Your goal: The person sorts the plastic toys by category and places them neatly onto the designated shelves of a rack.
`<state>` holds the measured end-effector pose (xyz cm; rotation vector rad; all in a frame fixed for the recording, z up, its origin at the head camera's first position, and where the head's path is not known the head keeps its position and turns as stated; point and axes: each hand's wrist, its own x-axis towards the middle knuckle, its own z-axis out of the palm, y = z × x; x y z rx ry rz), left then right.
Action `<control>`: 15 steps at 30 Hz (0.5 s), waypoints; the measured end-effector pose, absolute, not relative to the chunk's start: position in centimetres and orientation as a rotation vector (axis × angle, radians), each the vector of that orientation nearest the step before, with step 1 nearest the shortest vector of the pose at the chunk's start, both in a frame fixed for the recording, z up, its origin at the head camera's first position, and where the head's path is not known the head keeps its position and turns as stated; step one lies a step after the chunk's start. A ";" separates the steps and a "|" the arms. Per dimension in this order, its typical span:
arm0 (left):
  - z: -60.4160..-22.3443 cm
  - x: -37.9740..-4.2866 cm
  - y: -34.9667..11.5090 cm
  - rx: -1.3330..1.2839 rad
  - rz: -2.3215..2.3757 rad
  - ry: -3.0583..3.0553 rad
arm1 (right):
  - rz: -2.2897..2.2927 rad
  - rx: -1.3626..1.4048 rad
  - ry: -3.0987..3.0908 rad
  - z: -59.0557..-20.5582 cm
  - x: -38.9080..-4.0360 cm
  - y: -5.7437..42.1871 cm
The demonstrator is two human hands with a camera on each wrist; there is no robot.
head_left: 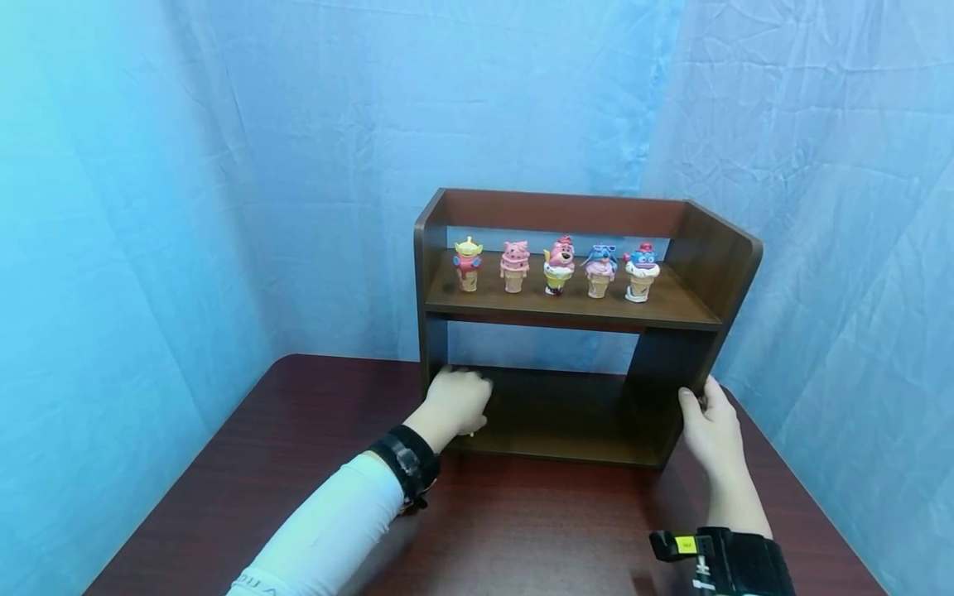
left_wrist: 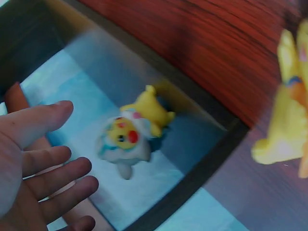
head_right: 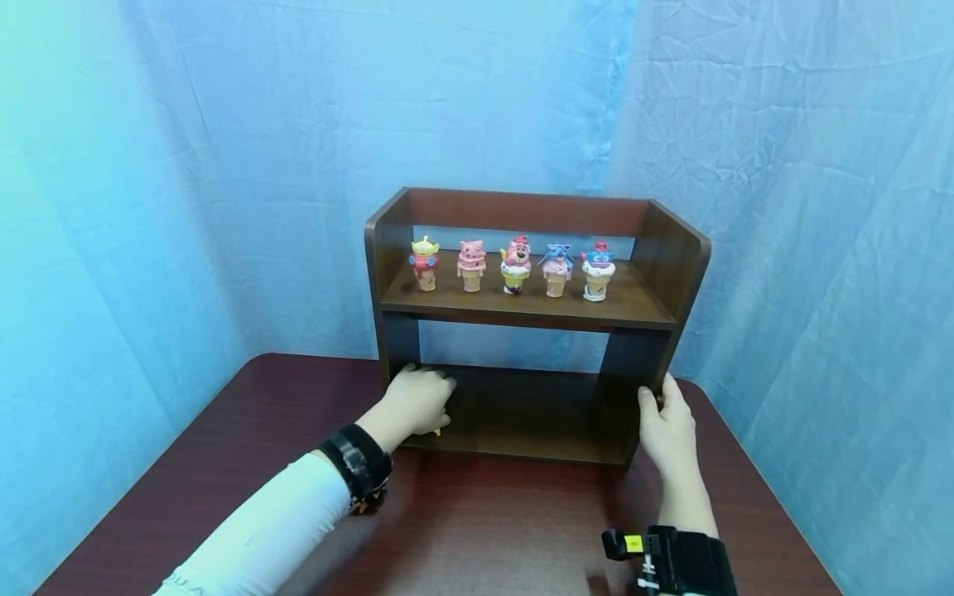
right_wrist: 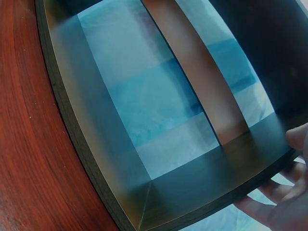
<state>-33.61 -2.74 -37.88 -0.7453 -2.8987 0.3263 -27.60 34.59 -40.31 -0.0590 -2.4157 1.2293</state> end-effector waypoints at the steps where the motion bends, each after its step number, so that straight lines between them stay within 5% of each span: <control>1: -37.6 -33.5 -2.7 -0.761 0.300 -2.894 | 1.224 -0.056 -2.416 -40.3 -27.6 34.6; 15: -34.8 -29.6 -4.9 -0.870 -0.110 -2.785 | 1.206 -0.049 -2.422 -40.5 -27.7 34.7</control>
